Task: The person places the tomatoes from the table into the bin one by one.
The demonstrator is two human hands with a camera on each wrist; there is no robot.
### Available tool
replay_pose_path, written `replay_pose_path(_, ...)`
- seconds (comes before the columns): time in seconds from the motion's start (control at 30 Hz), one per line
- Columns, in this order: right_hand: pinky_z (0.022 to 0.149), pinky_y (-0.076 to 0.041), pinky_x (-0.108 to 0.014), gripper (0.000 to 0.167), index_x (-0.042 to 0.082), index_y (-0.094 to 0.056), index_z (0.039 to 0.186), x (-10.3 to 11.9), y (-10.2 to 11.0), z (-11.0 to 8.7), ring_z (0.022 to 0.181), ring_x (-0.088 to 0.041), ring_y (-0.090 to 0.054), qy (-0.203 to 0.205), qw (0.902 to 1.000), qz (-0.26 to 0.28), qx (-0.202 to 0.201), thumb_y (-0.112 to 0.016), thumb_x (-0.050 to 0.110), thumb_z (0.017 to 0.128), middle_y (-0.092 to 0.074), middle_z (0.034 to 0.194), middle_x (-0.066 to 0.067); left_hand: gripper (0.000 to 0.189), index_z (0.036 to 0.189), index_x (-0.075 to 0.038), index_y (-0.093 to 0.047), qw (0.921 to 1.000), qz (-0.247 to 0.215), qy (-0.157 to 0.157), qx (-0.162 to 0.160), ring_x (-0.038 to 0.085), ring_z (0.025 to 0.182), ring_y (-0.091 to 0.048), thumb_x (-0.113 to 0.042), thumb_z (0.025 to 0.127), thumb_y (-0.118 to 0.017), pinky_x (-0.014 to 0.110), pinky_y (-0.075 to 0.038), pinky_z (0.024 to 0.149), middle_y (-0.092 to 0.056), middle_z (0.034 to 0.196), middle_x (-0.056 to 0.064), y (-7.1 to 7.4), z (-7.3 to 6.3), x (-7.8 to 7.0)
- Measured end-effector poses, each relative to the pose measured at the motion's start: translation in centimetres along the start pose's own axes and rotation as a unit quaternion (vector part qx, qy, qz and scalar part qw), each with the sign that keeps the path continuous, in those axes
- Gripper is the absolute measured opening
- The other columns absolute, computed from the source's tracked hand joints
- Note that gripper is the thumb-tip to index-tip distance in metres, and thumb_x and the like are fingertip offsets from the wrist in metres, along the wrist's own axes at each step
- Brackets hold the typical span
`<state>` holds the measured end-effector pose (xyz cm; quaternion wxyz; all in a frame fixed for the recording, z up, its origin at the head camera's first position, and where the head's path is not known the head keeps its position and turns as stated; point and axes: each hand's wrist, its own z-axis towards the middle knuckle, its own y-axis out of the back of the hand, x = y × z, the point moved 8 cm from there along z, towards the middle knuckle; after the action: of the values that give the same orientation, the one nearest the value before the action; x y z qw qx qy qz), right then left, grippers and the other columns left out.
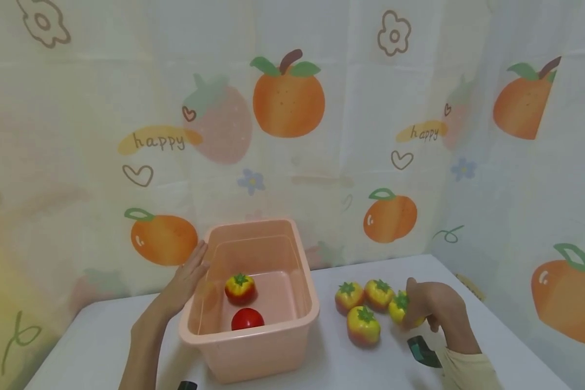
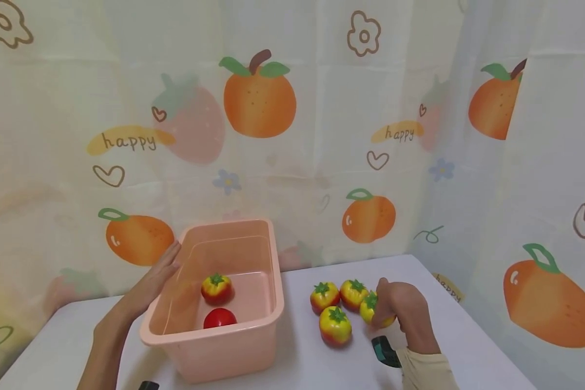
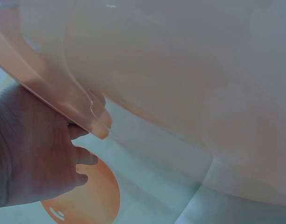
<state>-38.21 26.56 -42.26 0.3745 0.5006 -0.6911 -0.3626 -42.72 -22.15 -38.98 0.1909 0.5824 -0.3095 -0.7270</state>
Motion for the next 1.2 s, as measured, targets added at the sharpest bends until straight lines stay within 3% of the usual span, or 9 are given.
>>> replay_pose_path(0.13,0.056,-0.038,-0.027,0.127,-0.008,-0.016,0.162,0.9,1.0,-0.7,0.049,-0.013,-0.045,0.019,0.9996,0.014,-0.018,-0.088,0.053,0.076,-0.058,0.069,-0.005,0.076,0.167,-0.003,-0.007,1.0000,0.007,-0.003,-0.001,0.055,0.160,0.006,-0.047,0.111,-0.034,0.082,0.011,0.119,0.005,0.176,0.023,0.4,-0.6,0.3)
replay_pose_path(0.3,0.077,-0.056,-0.043,0.130,-0.008,-0.009,0.163,2.4,2.6,-1.1,0.077,-0.018,-0.065,0.092,0.9943,0.041,-0.035,-0.087,0.053,0.078,-0.070,0.107,-0.015,0.077,0.167,-0.002,-0.008,1.0000,0.005,-0.003,-0.002,0.055,0.160,0.007,-0.046,0.110,-0.036,0.080,0.015,0.120,0.005,0.176,0.024,1.0,-1.0,0.6)
replay_pose_path(0.4,0.096,-0.055,-0.057,0.126,-0.007,-0.007,0.164,2.6,3.5,-1.5,0.102,-0.029,-0.069,0.128,0.9887,0.064,-0.045,-0.085,0.048,0.082,-0.064,0.134,-0.024,0.076,0.167,-0.002,-0.011,0.9999,0.005,-0.011,-0.004,0.055,0.160,0.007,-0.047,0.111,-0.035,0.080,0.014,0.120,0.003,0.176,0.024,0.9,-0.8,0.5)
replay_pose_path(0.6,0.115,-0.036,-0.074,0.124,-0.006,-0.008,0.165,2.3,4.2,-2.1,0.148,-0.052,-0.037,0.149,0.9823,0.098,-0.057,-0.083,0.048,0.083,-0.021,0.170,-0.032,0.076,0.167,-0.004,-0.011,0.9999,0.011,-0.012,-0.002,0.053,0.161,0.007,-0.049,0.110,-0.034,0.078,0.014,0.121,0.002,0.177,0.021,0.6,0.0,0.1)
replay_pose_path(0.67,0.111,-0.043,-0.071,0.116,-0.003,-0.018,0.164,2.5,4.3,-2.4,0.141,-0.049,-0.046,0.160,0.9796,0.105,-0.064,-0.083,0.046,0.083,-0.037,0.164,-0.031,0.076,0.168,-0.005,-0.010,0.9999,0.014,-0.009,0.000,0.052,0.161,0.008,-0.050,0.110,-0.033,0.077,0.015,0.122,0.003,0.177,0.020,0.5,0.1,0.0)
replay_pose_path(0.77,0.093,-0.056,-0.055,0.093,0.008,-0.035,0.154,3.1,4.6,-3.0,0.114,-0.034,-0.061,0.194,0.9713,0.110,-0.082,-0.084,0.042,0.083,-0.063,0.134,-0.019,0.077,0.168,-0.007,-0.009,0.9998,0.019,-0.001,0.000,0.050,0.162,0.008,-0.051,0.110,-0.033,0.076,0.015,0.123,0.004,0.178,0.018,0.5,0.1,0.0)
replay_pose_path(0.87,0.079,-0.051,-0.038,0.070,0.015,-0.045,0.134,4.3,5.0,-3.8,0.095,-0.020,-0.059,0.249,0.9570,0.108,-0.102,-0.084,0.043,0.083,-0.063,0.105,-0.003,0.074,0.168,-0.007,-0.009,0.9998,0.019,0.001,-0.001,0.050,0.162,0.008,-0.046,0.111,-0.033,0.076,0.015,0.123,0.004,0.178,0.018,0.5,0.0,0.0)
replay_pose_path(1.03,0.074,-0.047,-0.033,0.063,0.015,-0.049,0.122,5.9,5.8,-4.8,0.088,-0.018,-0.057,0.308,0.9363,0.111,-0.127,-0.083,0.052,0.084,-0.059,0.092,0.000,0.071,0.168,-0.008,-0.009,0.9999,0.013,0.000,-0.002,0.050,0.162,0.008,-0.044,0.112,-0.033,0.079,0.012,0.122,0.004,0.178,0.016,0.2,0.0,0.2)
replay_pose_path(1.2,0.075,-0.051,-0.032,0.073,0.009,-0.045,0.128,7.1,6.5,-5.1,0.090,-0.019,-0.059,0.325,0.9278,0.116,-0.141,-0.080,0.056,0.086,-0.060,0.095,-0.004,0.072,0.168,-0.008,-0.009,1.0000,0.006,0.002,-0.002,0.052,0.162,0.007,-0.045,0.112,-0.031,0.084,0.009,0.118,0.005,0.178,0.017,0.0,0.3,0.2)
